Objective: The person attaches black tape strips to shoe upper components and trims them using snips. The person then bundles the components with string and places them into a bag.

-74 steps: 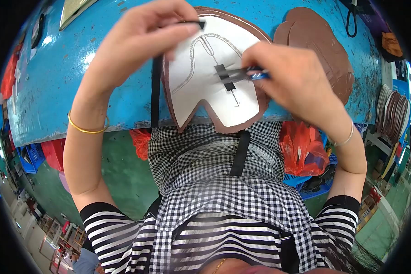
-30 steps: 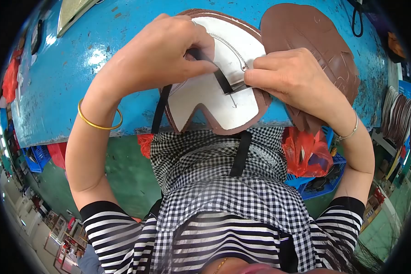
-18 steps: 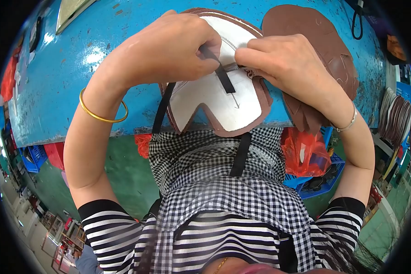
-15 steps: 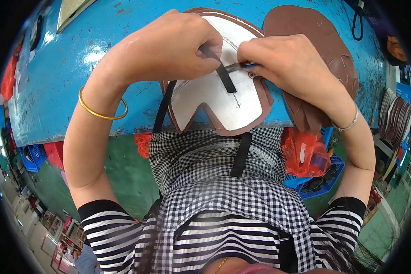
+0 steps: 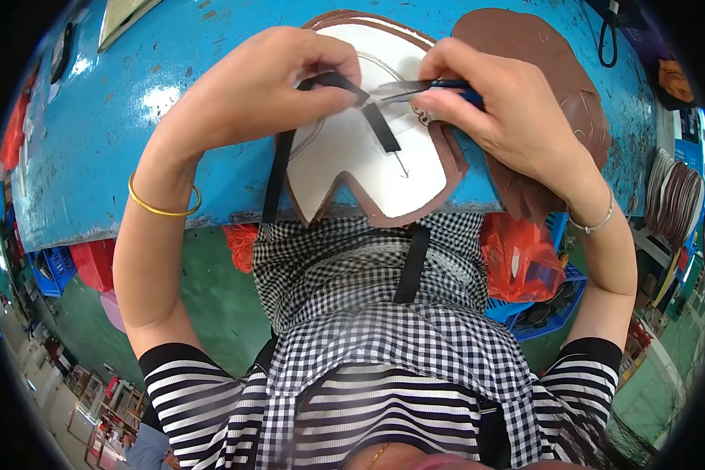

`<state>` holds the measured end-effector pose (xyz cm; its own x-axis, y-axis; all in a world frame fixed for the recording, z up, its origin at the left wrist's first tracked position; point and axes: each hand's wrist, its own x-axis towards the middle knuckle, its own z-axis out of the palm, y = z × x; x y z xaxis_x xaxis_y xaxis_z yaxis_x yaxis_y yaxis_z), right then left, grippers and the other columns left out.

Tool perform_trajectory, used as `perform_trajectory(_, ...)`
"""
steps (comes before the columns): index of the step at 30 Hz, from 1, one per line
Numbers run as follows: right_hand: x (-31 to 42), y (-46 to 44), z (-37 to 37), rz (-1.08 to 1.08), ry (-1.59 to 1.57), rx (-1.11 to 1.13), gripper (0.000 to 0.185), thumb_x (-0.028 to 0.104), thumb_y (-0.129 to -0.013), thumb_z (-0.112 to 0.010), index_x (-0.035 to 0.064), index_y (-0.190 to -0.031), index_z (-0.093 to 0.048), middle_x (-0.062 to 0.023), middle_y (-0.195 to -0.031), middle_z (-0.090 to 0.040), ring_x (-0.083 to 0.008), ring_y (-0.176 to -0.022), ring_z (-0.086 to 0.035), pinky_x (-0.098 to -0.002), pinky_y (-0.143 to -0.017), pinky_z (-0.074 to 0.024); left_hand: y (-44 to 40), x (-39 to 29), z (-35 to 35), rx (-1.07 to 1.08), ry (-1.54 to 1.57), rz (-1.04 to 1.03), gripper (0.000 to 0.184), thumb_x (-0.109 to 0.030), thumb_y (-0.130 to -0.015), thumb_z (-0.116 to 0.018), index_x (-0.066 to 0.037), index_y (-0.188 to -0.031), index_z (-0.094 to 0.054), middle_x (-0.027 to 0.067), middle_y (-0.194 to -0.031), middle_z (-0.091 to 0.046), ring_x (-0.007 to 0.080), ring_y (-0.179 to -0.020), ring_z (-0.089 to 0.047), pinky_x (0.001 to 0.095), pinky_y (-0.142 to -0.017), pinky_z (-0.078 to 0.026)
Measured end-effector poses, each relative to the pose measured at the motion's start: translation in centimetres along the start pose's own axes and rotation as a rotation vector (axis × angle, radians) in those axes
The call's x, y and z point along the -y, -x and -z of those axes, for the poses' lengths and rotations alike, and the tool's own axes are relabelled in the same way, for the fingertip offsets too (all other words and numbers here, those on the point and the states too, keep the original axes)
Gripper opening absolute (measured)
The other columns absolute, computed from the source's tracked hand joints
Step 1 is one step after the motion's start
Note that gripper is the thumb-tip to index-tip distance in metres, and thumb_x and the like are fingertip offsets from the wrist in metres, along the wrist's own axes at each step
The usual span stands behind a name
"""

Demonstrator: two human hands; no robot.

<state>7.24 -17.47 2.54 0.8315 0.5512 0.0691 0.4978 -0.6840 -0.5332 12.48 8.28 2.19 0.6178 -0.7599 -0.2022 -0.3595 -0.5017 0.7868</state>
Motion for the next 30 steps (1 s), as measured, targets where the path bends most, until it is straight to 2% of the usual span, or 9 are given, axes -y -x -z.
perform_trajectory(3,0.8,0.2,-0.1,0.033,0.078,-0.088,0.029,0.039,-0.091,-0.062,0.0101,-0.092,-0.059,-0.008,-0.069,-0.063,-0.0286,-0.066,-0.064,-0.0397,-0.056,-0.0477,0.5,0.3,0.0,0.011,-0.032,-0.004,0.018,-0.016,-0.083,-0.069,-0.002,-0.091,-0.064,0.0094,-0.082,-0.059,0.0231,-0.078,-0.054,0.0335,-0.074,-0.044)
perform_trajectory(8,0.4,-1.0,-1.7,0.105,0.093,0.027,0.031,0.041,-0.089,-0.064,0.0102,-0.091,-0.058,-0.0093,-0.071,-0.065,-0.0292,-0.068,-0.065,-0.04,-0.056,-0.0479,0.5,0.2,-0.4,-0.014,-0.155,-0.032,0.017,-0.017,-0.083,-0.069,-0.002,-0.091,-0.064,0.0093,-0.082,-0.059,0.0245,-0.079,-0.054,0.0341,-0.074,-0.044)
perform_trajectory(15,1.0,-2.4,-2.2,0.105,0.086,0.044,0.031,0.04,-0.087,-0.066,0.0099,-0.088,-0.06,-0.009,-0.073,-0.066,-0.0294,-0.067,-0.065,-0.0395,-0.056,-0.0485,1.0,0.8,-0.8,-0.103,-0.183,-0.138,0.015,-0.017,-0.083,-0.067,-0.005,-0.092,-0.065,0.0085,-0.086,-0.062,0.0262,-0.082,-0.055,0.0351,-0.08,-0.043)
perform_trajectory(21,0.6,-1.5,-1.8,0.06,0.081,0.028,0.028,0.037,-0.087,-0.066,0.0102,-0.088,-0.061,-0.0078,-0.072,-0.066,-0.0283,-0.067,-0.065,-0.0395,-0.056,-0.0483,1.3,1.5,-1.4,-0.173,-0.164,-0.154,0.014,-0.016,-0.083,-0.066,-0.006,-0.094,-0.066,0.0082,-0.088,-0.064,0.0264,-0.083,-0.056,0.0358,-0.081,-0.043)
perform_trajectory(24,0.8,-1.6,-1.8,0.069,0.095,0.06,0.027,0.037,-0.087,-0.066,0.0103,-0.089,-0.06,-0.0077,-0.072,-0.066,-0.0281,-0.066,-0.064,-0.0395,-0.056,-0.0479,1.3,0.8,-1.1,-0.134,-0.172,-0.122,0.015,-0.016,-0.083,-0.067,-0.006,-0.093,-0.066,0.0089,-0.088,-0.065,0.0262,-0.083,-0.056,0.0362,-0.082,-0.043)
perform_trajectory(27,1.0,-1.9,-2.0,0.06,0.12,0.083,0.026,0.036,-0.087,-0.066,0.0104,-0.09,-0.06,-0.0075,-0.073,-0.066,-0.0279,-0.067,-0.065,-0.0397,-0.056,-0.048,1.2,1.3,-1.4,-0.178,-0.166,-0.16,0.015,-0.015,-0.083,-0.067,-0.005,-0.095,-0.066,0.0082,-0.083,-0.063,0.0223,-0.079,-0.058,0.0345,-0.076,-0.044)
perform_trajectory(30,1.5,-1.8,-2.0,0.087,0.102,0.027,0.024,0.031,-0.087,-0.067,0.0098,-0.092,-0.058,-0.0073,-0.077,-0.066,-0.027,-0.07,-0.065,-0.0399,-0.056,-0.0484,1.3,2.1,-1.6,-0.208,0.028,-0.165,0.016,-0.015,-0.087,-0.066,-0.004,-0.098,-0.066,0.0037,-0.077,-0.06,0.0133,-0.073,-0.057,0.0274,-0.068,-0.044)
